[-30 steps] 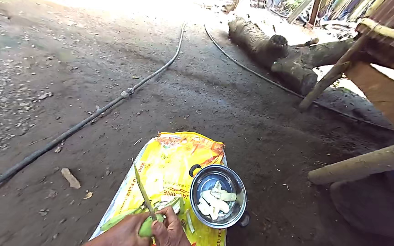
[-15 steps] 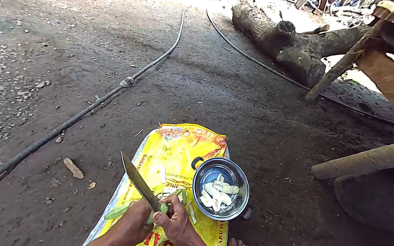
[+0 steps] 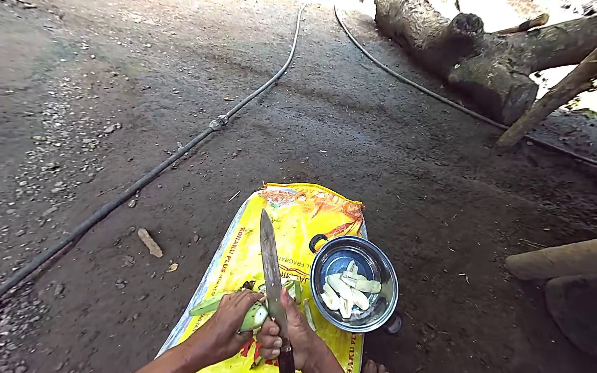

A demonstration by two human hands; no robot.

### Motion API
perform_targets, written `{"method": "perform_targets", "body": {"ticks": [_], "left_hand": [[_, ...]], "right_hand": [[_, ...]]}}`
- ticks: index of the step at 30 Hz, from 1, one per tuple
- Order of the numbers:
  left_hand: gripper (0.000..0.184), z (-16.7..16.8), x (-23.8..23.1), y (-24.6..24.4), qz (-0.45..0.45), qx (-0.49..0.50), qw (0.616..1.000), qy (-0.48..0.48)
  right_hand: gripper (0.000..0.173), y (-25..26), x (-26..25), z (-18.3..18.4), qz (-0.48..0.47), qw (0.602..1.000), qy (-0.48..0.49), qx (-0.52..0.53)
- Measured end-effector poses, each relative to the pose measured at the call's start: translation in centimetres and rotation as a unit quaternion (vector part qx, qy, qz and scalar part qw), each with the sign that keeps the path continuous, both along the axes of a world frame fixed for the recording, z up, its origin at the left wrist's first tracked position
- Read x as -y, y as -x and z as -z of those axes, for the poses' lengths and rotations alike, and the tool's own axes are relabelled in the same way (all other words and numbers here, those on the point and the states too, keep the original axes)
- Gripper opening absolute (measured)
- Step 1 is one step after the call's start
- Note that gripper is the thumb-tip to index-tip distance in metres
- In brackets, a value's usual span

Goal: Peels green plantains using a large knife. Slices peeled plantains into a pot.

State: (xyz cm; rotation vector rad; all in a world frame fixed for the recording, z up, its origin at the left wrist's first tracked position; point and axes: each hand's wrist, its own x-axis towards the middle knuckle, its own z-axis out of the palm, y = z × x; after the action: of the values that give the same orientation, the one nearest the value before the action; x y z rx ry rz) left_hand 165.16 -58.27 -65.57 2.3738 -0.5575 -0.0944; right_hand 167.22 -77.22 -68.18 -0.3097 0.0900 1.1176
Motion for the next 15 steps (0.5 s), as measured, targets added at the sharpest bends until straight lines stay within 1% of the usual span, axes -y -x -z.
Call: {"method": "perform_targets", "body": {"ticks": [1,3,4,5,7,9,10,11,13,15], "left_hand": [[0.053,-0.3,0.0,0.0,-0.004,-0.046,0.999,0.001],[0.051,-0.9,-0.1,-0.5,-0.039,-0.174,0.984,-0.004],[0.051,-1.3,-0.2,-0.9,-0.074,-0.249,0.966,0.002],[0.050,-1.6,-0.4,-1.3,-0.121,-0.314,0.941,0.024],[0.045,-1.9,-0.5,-2.1,-0.225,-0.386,0.886,0.127],[0.034,-2.2,-0.4,-2.7,-0.294,-0.403,0.824,0.268],[0.031,-2.7,-0.3,-3.2,-0.315,-0.410,0.789,0.333],[0.035,-3.3,-0.2,-3.7,-0.332,-0.411,0.757,0.385],[0.046,-4.5,0.4,-4.5,-0.365,-0.409,0.699,0.460],[0.053,-4.6,0.8,-5.1,-0.380,-0.394,0.660,0.514]], "right_hand": [[0.058,-0.1,0.1,0.2,-0.015,1.000,-0.004,-0.005],[0.067,-0.2,0.3,0.1,-0.007,0.999,0.028,-0.036],[0.063,-0.2,0.3,-0.1,0.018,0.997,0.053,-0.060],[0.055,-0.3,0.4,-0.2,0.041,0.994,0.080,-0.055],[0.048,-0.8,0.6,-0.9,0.067,0.982,0.172,-0.042],[0.046,-1.3,0.8,-1.8,0.074,0.963,0.257,-0.017],[0.046,-1.5,0.9,-2.3,0.075,0.958,0.277,0.006],[0.044,-1.7,1.0,-2.7,0.075,0.955,0.284,0.032],[0.046,-1.6,1.1,-3.6,0.084,0.953,0.276,0.091],[0.050,-1.3,1.1,-4.4,0.105,0.945,0.262,0.166]]}}
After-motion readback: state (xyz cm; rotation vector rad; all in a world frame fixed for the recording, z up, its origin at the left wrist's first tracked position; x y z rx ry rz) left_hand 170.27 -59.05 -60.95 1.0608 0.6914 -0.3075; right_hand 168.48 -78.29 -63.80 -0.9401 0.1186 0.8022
